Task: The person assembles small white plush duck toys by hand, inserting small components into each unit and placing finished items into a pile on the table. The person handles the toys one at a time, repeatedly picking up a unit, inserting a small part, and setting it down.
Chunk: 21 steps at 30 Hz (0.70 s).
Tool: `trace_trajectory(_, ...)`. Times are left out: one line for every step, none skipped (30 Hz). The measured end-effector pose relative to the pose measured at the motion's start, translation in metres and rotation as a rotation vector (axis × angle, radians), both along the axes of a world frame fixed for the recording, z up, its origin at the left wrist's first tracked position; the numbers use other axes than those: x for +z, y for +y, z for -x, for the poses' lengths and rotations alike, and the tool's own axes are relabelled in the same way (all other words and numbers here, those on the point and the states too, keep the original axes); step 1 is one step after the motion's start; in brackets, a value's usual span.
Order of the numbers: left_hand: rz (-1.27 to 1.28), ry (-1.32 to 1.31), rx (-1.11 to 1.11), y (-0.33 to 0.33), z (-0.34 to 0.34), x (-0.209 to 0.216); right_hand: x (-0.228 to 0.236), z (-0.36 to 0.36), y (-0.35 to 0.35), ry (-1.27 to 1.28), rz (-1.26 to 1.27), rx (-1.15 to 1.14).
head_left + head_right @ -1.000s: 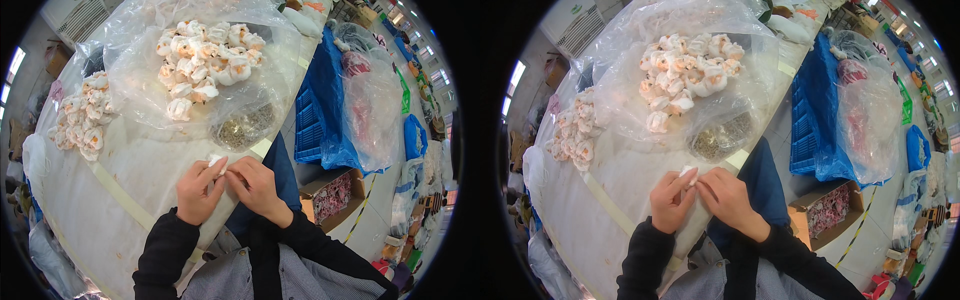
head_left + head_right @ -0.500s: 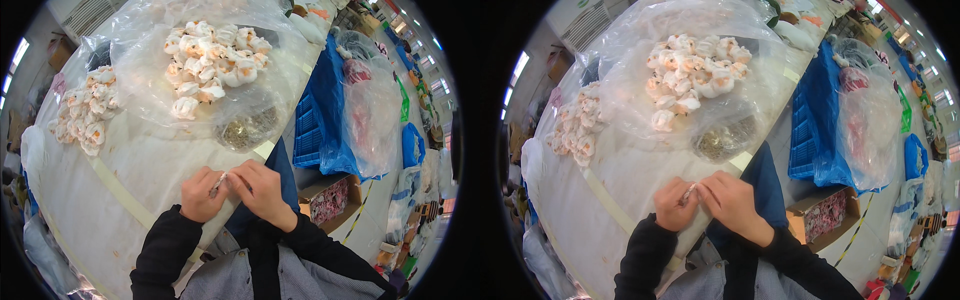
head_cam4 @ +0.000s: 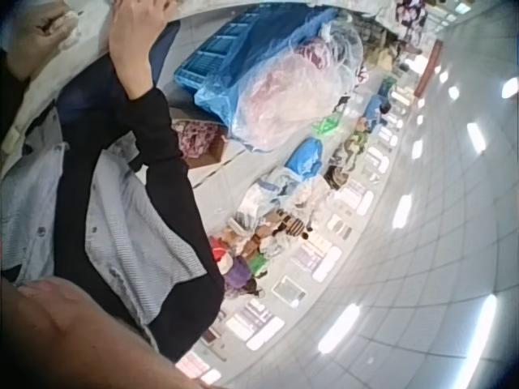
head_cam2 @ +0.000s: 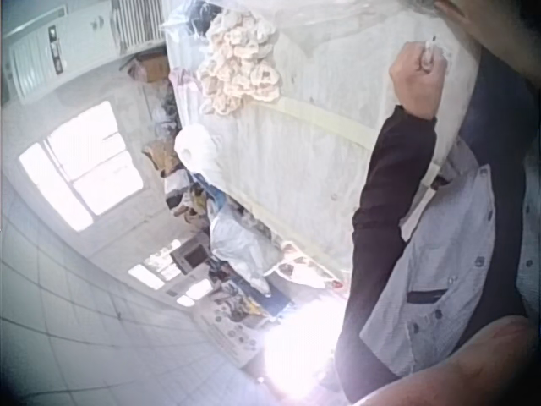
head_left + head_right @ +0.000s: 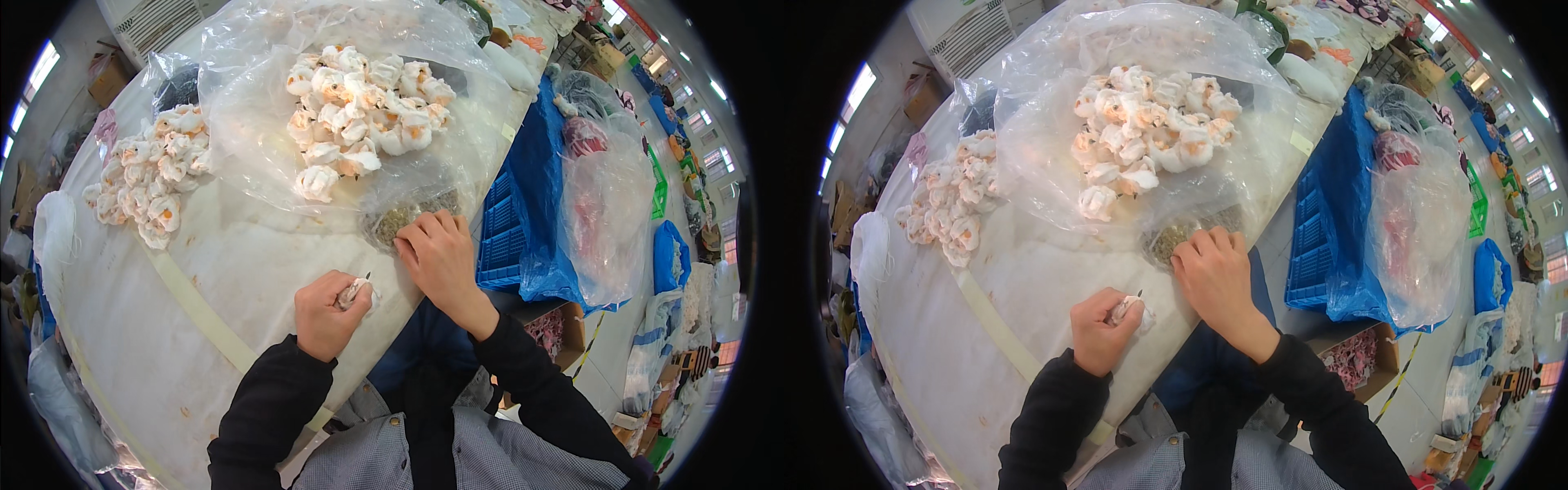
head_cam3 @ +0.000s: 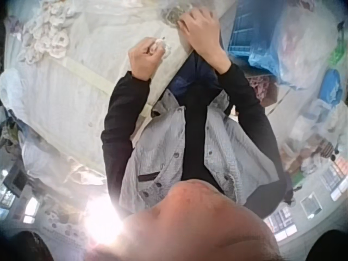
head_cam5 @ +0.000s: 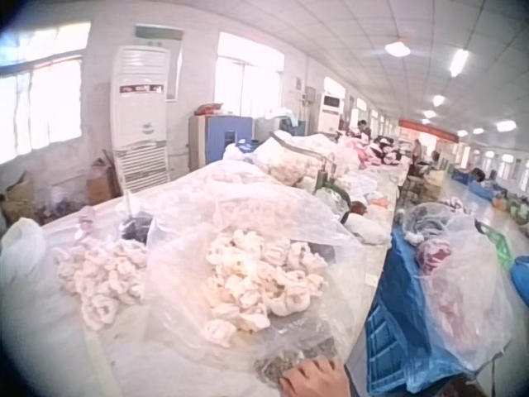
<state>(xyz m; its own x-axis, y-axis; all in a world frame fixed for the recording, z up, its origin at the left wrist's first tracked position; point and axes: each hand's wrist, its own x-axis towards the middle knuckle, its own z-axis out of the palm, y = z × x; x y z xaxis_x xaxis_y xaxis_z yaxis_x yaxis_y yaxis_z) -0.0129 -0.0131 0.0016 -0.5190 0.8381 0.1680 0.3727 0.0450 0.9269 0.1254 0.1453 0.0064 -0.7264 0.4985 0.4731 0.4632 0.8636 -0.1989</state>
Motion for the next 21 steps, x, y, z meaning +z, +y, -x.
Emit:
trace_trajectory(0.01, -0.015, -0.001, -0.001, 0.001, 0.0, 0.0, 0.001, 0.001, -0.001, 0.012, 0.006)
trace_trajectory(0.007, -0.024, 0.001, -0.002, 0.001, -0.001, 0.0, 0.002, 0.001, -0.003, 0.024, 0.012)
trace_trajectory(0.005, -0.032, 0.003, -0.002, 0.001, -0.002, -0.001, 0.003, 0.002, -0.004, 0.036, 0.018)
trace_trajectory(0.001, -0.04, 0.002, -0.002, 0.001, -0.003, -0.001, 0.002, 0.002, -0.004, 0.046, 0.02)
trace_trajectory(0.001, -0.043, 0.0, -0.002, 0.001, -0.004, -0.001, 0.002, 0.003, -0.003, 0.056, 0.023)
trace_trajectory(0.002, -0.047, -0.003, -0.002, 0.001, -0.004, -0.001, 0.002, 0.003, -0.003, 0.066, 0.026)
trace_trajectory(0.004, -0.049, -0.008, -0.001, 0.001, -0.004, 0.0, 0.002, 0.004, -0.012, 0.063, 0.03)
trace_trajectory(0.01, -0.035, -0.016, -0.001, 0.001, -0.003, 0.001, 0.002, 0.004, -0.021, 0.06, 0.035)
trace_trajectory(0.017, -0.02, -0.023, -0.001, 0.001, -0.001, 0.002, 0.003, 0.005, -0.03, 0.056, 0.039)
trace_trajectory(0.024, -0.006, -0.031, 0.0, 0.0, 0.0, 0.0, 0.005, 0.006, -0.052, 0.057, 0.044)
trace_trajectory(0.022, -0.039, -0.021, -0.001, 0.0, -0.002, -0.001, 0.008, 0.007, -0.074, 0.057, 0.053)
trace_trajectory(0.021, -0.071, -0.01, -0.002, 0.0, -0.005, -0.002, 0.01, 0.008, -0.095, 0.056, 0.063)
trace_trajectory(0.019, -0.105, -0.001, -0.003, 0.0, -0.007, -0.001, 0.011, 0.008, -0.112, 0.057, 0.068)
trace_trajectory(0.024, -0.125, 0.007, -0.003, -0.001, -0.008, 0.001, 0.011, 0.009, -0.129, 0.058, 0.073)
trace_trajectory(0.029, -0.146, 0.016, -0.004, -0.001, -0.008, 0.002, 0.012, 0.009, -0.146, 0.058, 0.079)
trace_trajectory(0.034, -0.168, 0.023, -0.003, -0.001, -0.009, 0.003, 0.011, 0.01, -0.141, 0.069, 0.09)
trace_trajectory(0.026, -0.14, 0.013, -0.003, -0.001, -0.008, 0.004, 0.009, 0.011, -0.135, 0.08, 0.102)
trace_trajectory(0.019, -0.112, 0.003, -0.003, 0.0, -0.006, 0.005, 0.008, 0.012, -0.13, 0.091, 0.113)
trace_trajectory(0.01, -0.084, -0.006, -0.003, 0.0, -0.005, 0.005, 0.007, 0.013, -0.128, 0.105, 0.13)
trace_trajectory(0.008, -0.082, -0.004, -0.002, 0.0, -0.005, 0.005, 0.007, 0.015, -0.126, 0.118, 0.146)
trace_trajectory(0.006, -0.081, -0.003, -0.002, 0.0, -0.005, 0.004, 0.006, 0.017, -0.124, 0.132, 0.162)
